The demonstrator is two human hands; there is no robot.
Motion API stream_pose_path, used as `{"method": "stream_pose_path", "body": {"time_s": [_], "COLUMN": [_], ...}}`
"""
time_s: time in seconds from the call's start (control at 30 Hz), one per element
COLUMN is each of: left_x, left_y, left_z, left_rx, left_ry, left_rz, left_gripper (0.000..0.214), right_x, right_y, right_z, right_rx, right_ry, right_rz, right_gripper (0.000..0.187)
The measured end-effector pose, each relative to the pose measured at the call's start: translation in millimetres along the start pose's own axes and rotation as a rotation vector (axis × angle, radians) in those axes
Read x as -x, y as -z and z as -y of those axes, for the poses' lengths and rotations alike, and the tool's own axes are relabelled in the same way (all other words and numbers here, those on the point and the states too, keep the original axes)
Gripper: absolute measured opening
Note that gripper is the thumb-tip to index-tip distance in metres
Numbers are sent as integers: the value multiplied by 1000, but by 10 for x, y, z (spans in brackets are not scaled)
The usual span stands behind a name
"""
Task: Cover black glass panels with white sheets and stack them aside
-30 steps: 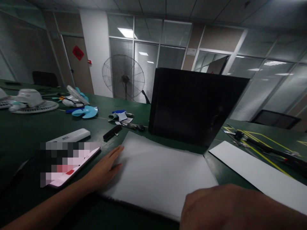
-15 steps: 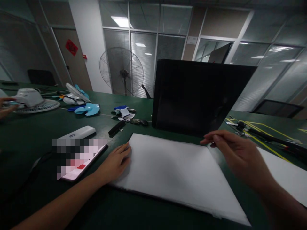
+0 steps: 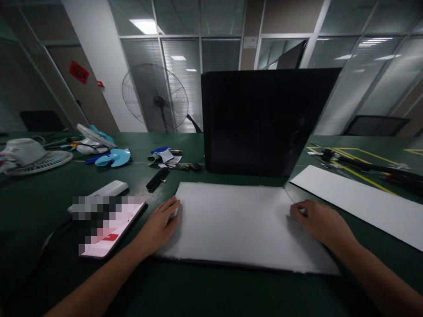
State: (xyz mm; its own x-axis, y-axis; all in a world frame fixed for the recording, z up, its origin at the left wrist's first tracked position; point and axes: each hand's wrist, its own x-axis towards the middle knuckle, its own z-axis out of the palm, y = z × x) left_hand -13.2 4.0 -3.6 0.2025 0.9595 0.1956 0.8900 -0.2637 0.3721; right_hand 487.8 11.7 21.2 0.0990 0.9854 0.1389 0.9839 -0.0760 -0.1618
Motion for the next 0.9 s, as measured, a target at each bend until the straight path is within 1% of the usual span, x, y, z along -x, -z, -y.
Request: {"method": "stream_pose_path", "body": {"time_s": [0.07,0.13,0.23,0.3,0.37,0.43,0.47,0.53,0.6,0.67,0.8,0.87,0.9], "left_x": [-3,-4,-5,-4,-2,3,5,10,12,15,22,26,27], "left_y": [7,6,6,15,29,41,44,41,27,8,-18,-24,-27], "left_z": [-9,-9,-10,-20,-37,-53,-57,-55,-41,-23,-12,-19,-22], "left_rx": [17,30,40,32,16,6,4,0,-6,-22,-52,-61,-64], "left_ry": [-9,-25,-43,-56,-68,-71,-71,-72,-84,-102,-134,-128,-122], "left_rz": [5,10,3,7,17,15,13,8,0,-11,-20,-23,-22], "left_gripper": [55,52,50,52,52,51,51,50,49,49,50,49,49], "right_x": [-27,-69,-126,-158,-189,-207,-205,-177,-128,-82,-20,20,48], "right_y": [0,36,135,159,110,20,-21,-64,-43,28,234,344,394], "right_z": [-84,-292,-785,-1163,-1499,-1723,-1779,-1780,-1669,-1508,-1157,-922,-776], "right_rx": [3,32,87,108,109,80,61,39,56,98,165,202,224], "right_ry": [6,-33,-78,-93,-145,-213,-247,-307,-355,-394,-477,-477,-453], "right_rz": [-7,-76,-243,-312,-319,-256,-206,-112,-42,-13,-29,-64,-97], "right_gripper": [47,49,55,59,70,77,78,76,70,62,52,48,47]}}
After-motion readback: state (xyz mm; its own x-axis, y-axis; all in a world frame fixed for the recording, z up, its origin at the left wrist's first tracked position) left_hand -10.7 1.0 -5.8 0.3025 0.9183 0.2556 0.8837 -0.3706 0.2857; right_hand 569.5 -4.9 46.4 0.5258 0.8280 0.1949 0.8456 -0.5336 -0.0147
